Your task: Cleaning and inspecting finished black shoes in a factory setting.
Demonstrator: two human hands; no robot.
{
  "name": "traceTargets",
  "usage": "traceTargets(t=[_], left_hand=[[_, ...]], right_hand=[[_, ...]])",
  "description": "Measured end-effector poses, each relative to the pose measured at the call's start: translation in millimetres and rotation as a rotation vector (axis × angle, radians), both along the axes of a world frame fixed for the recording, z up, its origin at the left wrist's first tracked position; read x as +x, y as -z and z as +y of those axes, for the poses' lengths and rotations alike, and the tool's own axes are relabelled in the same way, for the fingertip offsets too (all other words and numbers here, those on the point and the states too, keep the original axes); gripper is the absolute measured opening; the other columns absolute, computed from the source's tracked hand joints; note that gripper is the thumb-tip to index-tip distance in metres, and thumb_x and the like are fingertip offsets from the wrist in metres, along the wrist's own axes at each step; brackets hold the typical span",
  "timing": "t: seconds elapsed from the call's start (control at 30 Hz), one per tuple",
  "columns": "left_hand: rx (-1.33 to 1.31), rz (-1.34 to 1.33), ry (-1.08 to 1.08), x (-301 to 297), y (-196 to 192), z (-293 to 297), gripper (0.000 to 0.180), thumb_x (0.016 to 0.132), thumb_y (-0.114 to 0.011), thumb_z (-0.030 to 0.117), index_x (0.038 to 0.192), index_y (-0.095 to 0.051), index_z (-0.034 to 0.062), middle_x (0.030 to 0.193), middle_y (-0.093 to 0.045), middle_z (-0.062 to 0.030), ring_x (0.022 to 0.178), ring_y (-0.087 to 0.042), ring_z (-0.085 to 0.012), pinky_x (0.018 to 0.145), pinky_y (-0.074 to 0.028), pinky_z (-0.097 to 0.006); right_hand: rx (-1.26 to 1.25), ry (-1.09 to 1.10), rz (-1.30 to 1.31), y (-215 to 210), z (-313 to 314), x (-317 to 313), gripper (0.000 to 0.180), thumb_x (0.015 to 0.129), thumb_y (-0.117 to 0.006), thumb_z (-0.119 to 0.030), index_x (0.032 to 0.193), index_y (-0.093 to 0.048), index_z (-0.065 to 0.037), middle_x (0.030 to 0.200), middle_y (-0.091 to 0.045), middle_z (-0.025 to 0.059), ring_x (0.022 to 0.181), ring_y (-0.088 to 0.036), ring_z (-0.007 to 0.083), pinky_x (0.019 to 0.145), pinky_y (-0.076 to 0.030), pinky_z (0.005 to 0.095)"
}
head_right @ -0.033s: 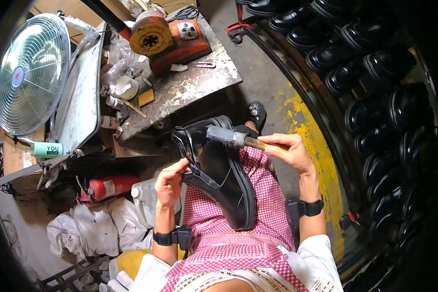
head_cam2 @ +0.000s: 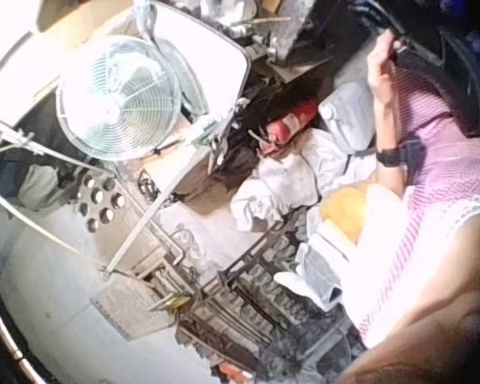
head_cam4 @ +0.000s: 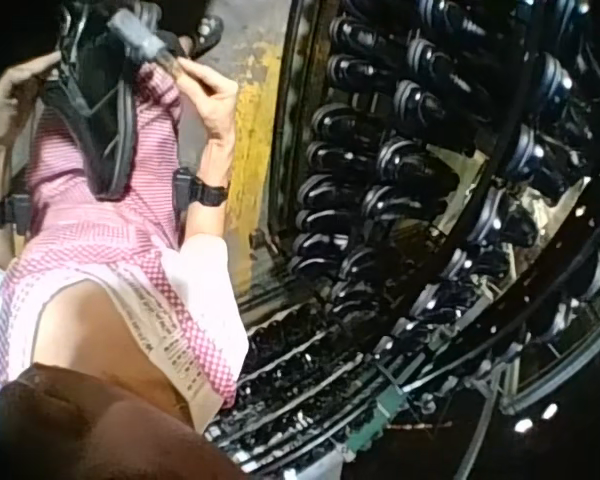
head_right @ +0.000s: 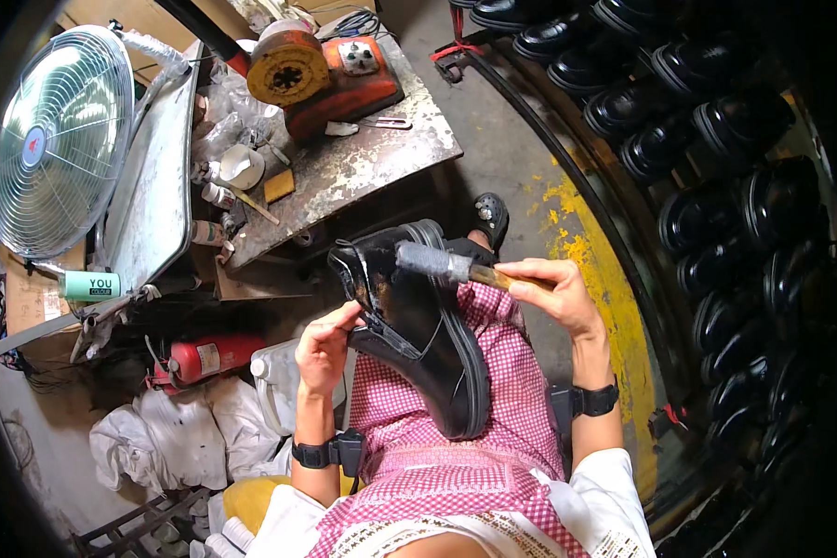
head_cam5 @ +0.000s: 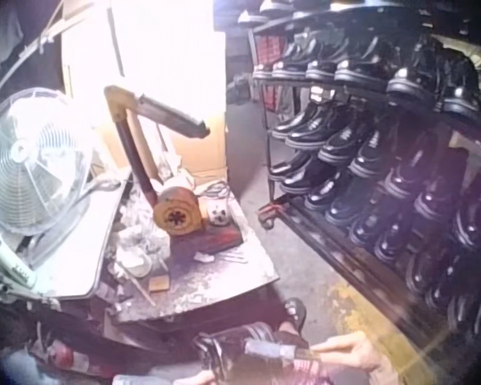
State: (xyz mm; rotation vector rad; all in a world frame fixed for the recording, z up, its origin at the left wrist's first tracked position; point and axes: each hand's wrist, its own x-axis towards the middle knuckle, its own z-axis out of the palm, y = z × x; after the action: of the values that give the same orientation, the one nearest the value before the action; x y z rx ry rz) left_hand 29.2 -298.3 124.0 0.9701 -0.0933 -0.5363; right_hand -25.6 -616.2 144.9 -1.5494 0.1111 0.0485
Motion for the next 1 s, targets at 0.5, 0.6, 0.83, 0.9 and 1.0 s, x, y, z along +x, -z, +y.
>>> traceTargets(t=[0.5,0.6,0.83,0.9,1.0], left_hand=[[0.403,-0.059,0.080,-1,-20,-15,0.037,0.080,-0.052,0.012,0.111,-0.054,-0.0077,0.099,-0.062,-0.0112,0.090,-0.057,-0.0145,0.086,-0.039,-0.026],[0.396,-0.048,0.073,0,-19,-14,0.037,0.080,-0.052,0.012,0.112,-0.054,-0.0069,0.098,-0.062,-0.0105,0.088,-0.058,-0.0146,0.084,-0.041,-0.025],[0.920,-0.335,0.199,-1,-36,-36,0.028,0.080,-0.065,0.021,0.098,-0.059,0.0000,0.083,-0.063,-0.0062,0.075,-0.056,-0.0109,0.068,-0.046,-0.026],[0.783,-0.358,0.137,-2,-36,-37,0.025,0.078,-0.067,0.020,0.090,-0.061,-0.0007,0.076,-0.063,-0.0086,0.071,-0.058,-0.0148,0.064,-0.046,-0.029],[0.910,-0.889,-0.022,-4,-65,-40,0.011,0.071,-0.069,0.012,0.075,-0.062,0.0030,0.073,-0.061,-0.0157,0.069,-0.060,-0.0254,0.063,-0.046,-0.035]], right_hand=[[-0.366,-0.164,-0.078,-39,-24,-46,0.028,0.064,-0.068,0.003,0.091,-0.068,-0.002,0.073,-0.064,0.0098,0.062,-0.058,0.0140,0.054,-0.044,0.0247],[-0.273,-0.219,-0.121,-36,-3,-38,0.027,0.066,-0.068,0.002,0.093,-0.067,-0.002,0.074,-0.064,0.0096,0.064,-0.059,0.0144,0.056,-0.044,0.0246],[0.196,0.330,-0.012,16,-23,-49,0.028,0.083,-0.058,-0.011,0.108,-0.057,0.000,0.082,-0.061,0.0079,0.066,-0.057,0.0142,0.060,-0.046,0.0228],[0.494,0.287,-0.017,18,-22,-52,0.030,0.086,-0.054,-0.015,0.112,-0.052,0.001,0.083,-0.060,0.0075,0.065,-0.056,0.0144,0.060,-0.046,0.0231],[0.617,0.339,-0.054,6,-1,-45,0.029,0.091,-0.046,-0.019,0.115,-0.042,-0.003,0.086,-0.053,0.0064,0.061,-0.051,0.0116,0.055,-0.042,0.0240]])
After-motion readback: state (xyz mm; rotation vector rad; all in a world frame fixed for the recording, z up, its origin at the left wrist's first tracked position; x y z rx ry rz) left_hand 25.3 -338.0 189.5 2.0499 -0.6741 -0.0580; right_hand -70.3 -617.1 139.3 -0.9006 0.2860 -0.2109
